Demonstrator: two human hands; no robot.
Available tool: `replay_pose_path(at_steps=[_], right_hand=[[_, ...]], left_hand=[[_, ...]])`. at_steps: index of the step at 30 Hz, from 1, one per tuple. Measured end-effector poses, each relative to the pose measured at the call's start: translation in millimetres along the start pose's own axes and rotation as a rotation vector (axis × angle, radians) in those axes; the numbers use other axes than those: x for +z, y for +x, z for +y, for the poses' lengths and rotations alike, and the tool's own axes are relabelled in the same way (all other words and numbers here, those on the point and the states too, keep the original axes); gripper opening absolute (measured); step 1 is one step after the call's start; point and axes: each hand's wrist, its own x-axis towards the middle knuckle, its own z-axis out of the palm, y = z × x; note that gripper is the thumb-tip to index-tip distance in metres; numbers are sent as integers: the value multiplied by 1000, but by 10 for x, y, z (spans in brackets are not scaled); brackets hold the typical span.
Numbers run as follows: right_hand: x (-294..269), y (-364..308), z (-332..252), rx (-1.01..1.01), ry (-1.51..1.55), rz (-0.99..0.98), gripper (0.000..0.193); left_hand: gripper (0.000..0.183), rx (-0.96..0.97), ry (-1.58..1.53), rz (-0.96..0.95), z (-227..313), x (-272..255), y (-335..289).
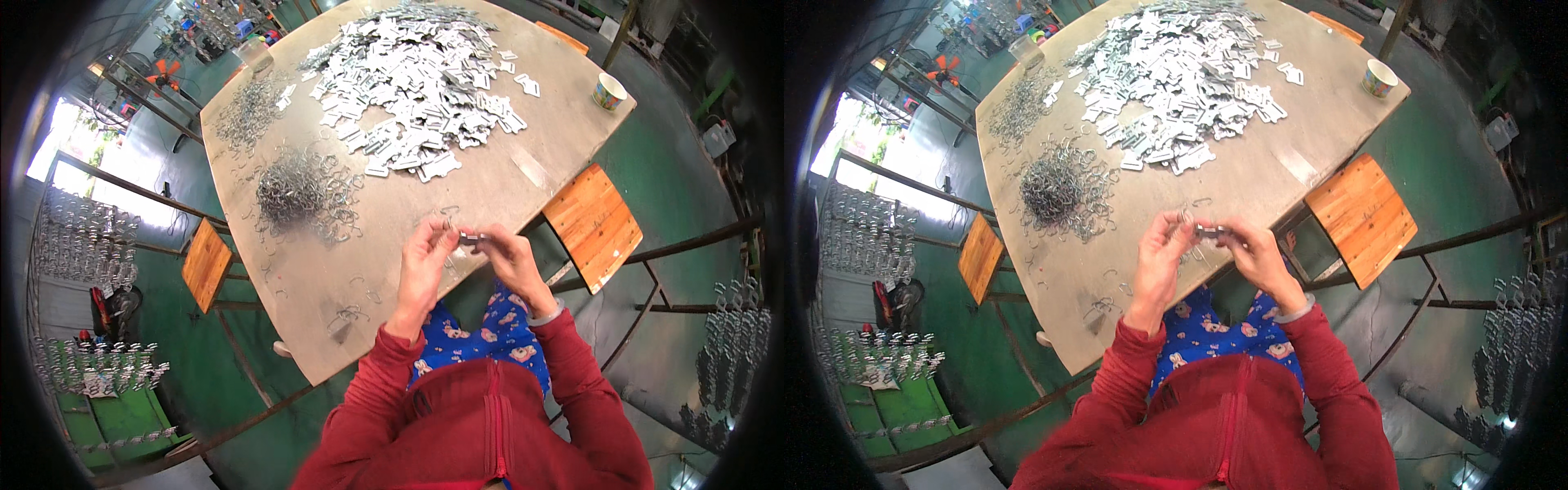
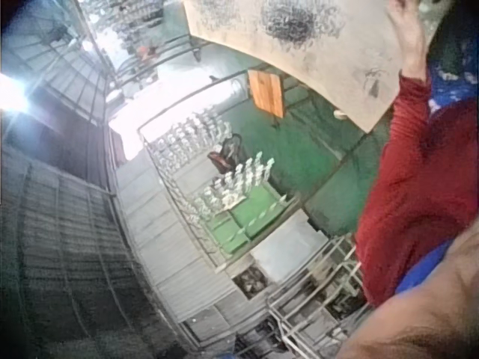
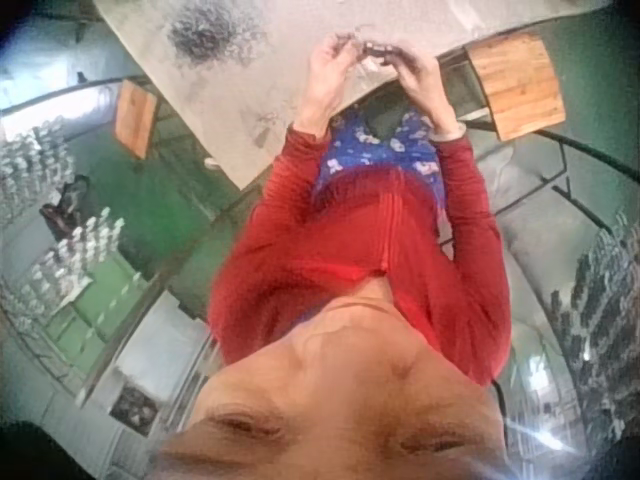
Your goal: The person picks up metal plates and metal hooks from a table, threads each hook through a hole in a plate, and hangs the assembled pieces onto a metal rack.
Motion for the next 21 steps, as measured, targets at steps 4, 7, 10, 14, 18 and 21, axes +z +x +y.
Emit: replay_pose_path(at_steps=[4, 7, 10, 14, 18, 21], right_hand=[[-247, 192, -34, 258, 237, -186, 25], [-200, 746, 225, 373, 215, -48, 32], [-37, 1338, 669, 371, -87, 66, 33], [195, 1647, 1108, 222, -709, 182, 25], [335, 1494, 896, 61, -833, 62, 24], [231, 1439, 848, 36, -813, -65, 26]], left_hand=[[13, 66, 97, 80, 112, -31, -114], [13, 102, 177, 107, 210, -62, -251], [10, 64, 281, 110, 209, -5, -361], [10, 68, 187, 129, 190, 13, -464], [10, 137, 199, 190, 211, -90, -512], [9, 118, 238, 170, 237, -89, -492]])
